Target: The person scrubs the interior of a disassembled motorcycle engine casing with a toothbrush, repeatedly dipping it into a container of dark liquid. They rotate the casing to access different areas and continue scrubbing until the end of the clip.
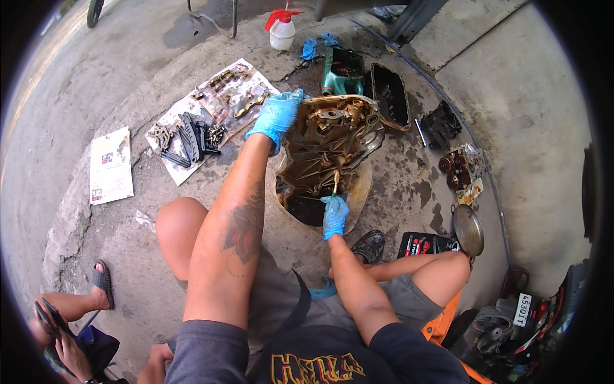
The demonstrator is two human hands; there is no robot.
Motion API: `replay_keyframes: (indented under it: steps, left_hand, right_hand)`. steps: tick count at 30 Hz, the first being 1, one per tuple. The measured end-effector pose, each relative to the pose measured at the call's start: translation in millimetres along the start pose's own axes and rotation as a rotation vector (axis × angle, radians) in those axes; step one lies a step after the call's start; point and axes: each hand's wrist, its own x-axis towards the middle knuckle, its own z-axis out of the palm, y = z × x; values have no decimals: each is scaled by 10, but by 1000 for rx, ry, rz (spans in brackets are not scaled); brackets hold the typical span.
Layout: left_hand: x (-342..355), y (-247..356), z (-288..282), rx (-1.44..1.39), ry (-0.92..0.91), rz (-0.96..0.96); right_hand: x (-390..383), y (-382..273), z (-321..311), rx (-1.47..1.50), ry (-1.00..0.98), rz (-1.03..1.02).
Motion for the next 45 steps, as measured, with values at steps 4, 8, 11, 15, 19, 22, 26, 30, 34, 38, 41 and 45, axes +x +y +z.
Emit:
replay_keyframes:
  steps: [4,8,11,15,19,22,26,30,34,38,41,45]
  left_hand:
    - [-15,-61,-6,89,53,107]
    - [-105,91,-101,-18,-32,-20]
    - [-91,128,-42,-160,-4,-66]
    - [-44,136,-30,14,-3,15]
    - [-34,95,-21,-75,14,8]
    - [-5,82,3,-2,22,28]
    - [-12,120,8,-2,36,4]
    - [-36,145,-47,10,-25,-8]
    - [19,84,19,43,-5,28]
    - [-61,186,-19,-59,-42,-44]
    - [22,73,-27,141,-22,92]
    - [34,105,24,67,-15,30]
  right_hand:
    - [183,-487,-69,-458,15,0]
    - [796,-1334,-520,-1033,-209,-11]
    - [1039,-1616,-570,-1269,-371,-24]
    - [1192,-1776,-556,-1335,-393,-160]
    - [1062,-1700,-542,-1323,-415,-49]
    - [1071,-1596,-556,-1270,-381,-117]
    - [1097,-1798,-567,-1366,-434,-140]
    - [1302,-2104,-673,-1377,-457,-180]
    - [1323,-1876,-737,-1352,-499,-217]
    - [1386,-1916,-749,-1356,-471,-235]
    - [1507,-2184,-775,-1311,-496,-190]
    - [1620,-1980,-751,-1463,-536,-264]
